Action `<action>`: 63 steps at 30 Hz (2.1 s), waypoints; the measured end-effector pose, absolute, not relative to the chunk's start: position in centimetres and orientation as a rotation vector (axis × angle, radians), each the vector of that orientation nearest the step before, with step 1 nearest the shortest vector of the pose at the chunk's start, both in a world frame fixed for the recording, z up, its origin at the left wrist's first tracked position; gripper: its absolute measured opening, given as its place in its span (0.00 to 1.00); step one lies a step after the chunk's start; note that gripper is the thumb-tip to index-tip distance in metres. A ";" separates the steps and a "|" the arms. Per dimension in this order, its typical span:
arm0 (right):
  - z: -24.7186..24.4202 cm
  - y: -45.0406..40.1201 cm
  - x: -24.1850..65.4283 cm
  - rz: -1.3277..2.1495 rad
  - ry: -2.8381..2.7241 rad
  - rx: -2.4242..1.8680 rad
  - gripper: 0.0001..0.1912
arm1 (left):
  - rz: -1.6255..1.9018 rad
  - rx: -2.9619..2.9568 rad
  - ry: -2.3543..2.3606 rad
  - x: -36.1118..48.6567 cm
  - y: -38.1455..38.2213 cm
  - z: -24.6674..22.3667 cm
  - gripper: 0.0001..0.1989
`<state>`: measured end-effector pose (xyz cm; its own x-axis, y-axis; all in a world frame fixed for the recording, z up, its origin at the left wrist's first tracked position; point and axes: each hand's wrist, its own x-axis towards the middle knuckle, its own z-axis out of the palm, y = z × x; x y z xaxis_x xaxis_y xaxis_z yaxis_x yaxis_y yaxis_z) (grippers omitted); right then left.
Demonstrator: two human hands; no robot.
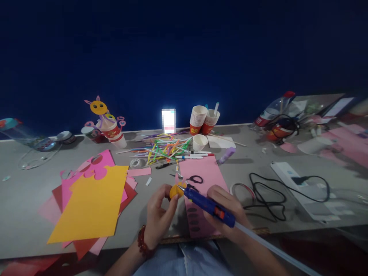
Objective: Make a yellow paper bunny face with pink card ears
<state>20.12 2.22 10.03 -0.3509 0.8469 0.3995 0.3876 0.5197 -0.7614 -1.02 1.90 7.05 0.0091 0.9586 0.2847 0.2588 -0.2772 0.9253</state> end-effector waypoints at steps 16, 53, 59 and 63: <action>9.6 2.2 20.2 0.704 -1.945 -1.018 0.11 | 1.312 1.615 1.274 -1.0 2.0 7.0 0.06; 9.4 1.7 20.8 0.564 -2.010 -1.093 0.08 | 1.307 1.532 1.305 -1.3 1.7 6.7 0.06; 9.2 1.8 20.7 0.553 -1.993 -1.080 0.08 | 1.308 1.529 1.298 -1.2 1.7 6.7 0.07; 9.1 1.8 20.8 0.557 -1.971 -1.095 0.08 | 1.315 1.524 1.309 -1.2 1.7 6.6 0.08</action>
<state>20.77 1.75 9.14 -0.3091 0.8485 0.4296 0.4983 0.5292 -0.6867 -1.24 1.69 6.63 -0.0381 0.9709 0.2364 0.2322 -0.2215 0.9471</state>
